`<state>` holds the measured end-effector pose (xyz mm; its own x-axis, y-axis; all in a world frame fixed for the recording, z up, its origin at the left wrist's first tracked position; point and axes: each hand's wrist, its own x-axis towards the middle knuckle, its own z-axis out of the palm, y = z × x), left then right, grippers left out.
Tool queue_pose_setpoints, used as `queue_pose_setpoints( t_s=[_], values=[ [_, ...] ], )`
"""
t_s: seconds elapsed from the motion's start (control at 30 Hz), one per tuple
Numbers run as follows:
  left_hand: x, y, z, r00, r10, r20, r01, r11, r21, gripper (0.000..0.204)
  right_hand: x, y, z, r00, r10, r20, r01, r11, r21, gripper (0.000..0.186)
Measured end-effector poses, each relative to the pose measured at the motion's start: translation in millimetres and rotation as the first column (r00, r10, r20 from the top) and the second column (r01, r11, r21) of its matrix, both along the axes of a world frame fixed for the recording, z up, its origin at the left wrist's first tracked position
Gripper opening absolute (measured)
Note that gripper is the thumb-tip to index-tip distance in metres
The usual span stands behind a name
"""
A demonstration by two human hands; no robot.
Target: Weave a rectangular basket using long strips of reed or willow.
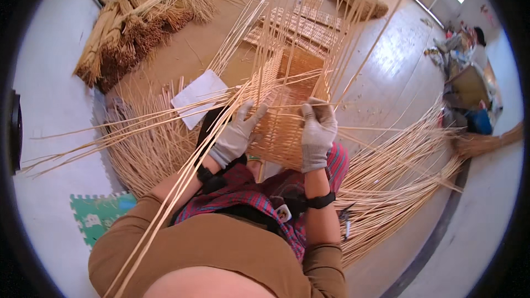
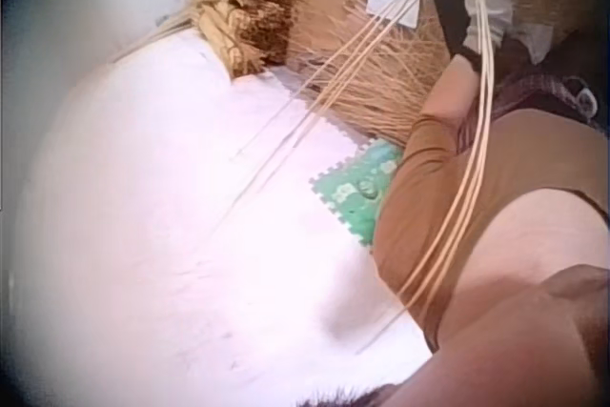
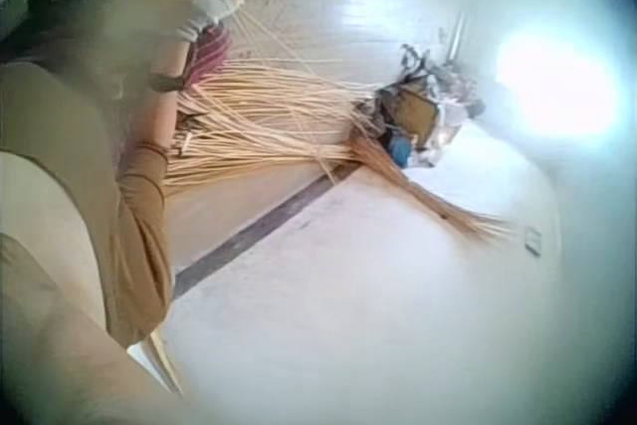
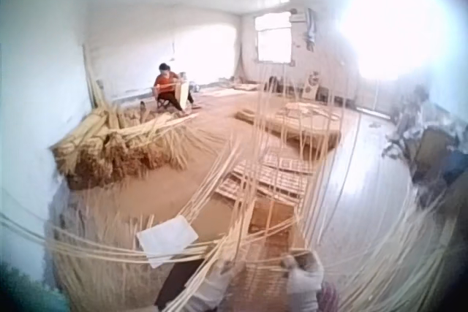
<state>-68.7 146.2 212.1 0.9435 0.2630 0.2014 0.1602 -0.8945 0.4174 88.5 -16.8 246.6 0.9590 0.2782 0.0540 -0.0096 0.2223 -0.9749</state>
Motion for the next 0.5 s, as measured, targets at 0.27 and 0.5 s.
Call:
queue_pose_setpoints(
  t_s=[0.27,0.5],
  values=[
    [21.9,-9.4,-16.5,0.987,0.097,0.132,-0.082,0.990,-0.116,0.083,60.6,100.9,83.2,0.573,0.378,0.727,0.383,0.660,-0.646,0.065],
    [28.6,5.5,-33.3,0.965,0.194,0.175,-0.065,0.826,-0.560,0.035,11.5,61.1,73.7,0.873,-0.021,0.487,0.133,0.972,-0.196,0.061]
  ],
)
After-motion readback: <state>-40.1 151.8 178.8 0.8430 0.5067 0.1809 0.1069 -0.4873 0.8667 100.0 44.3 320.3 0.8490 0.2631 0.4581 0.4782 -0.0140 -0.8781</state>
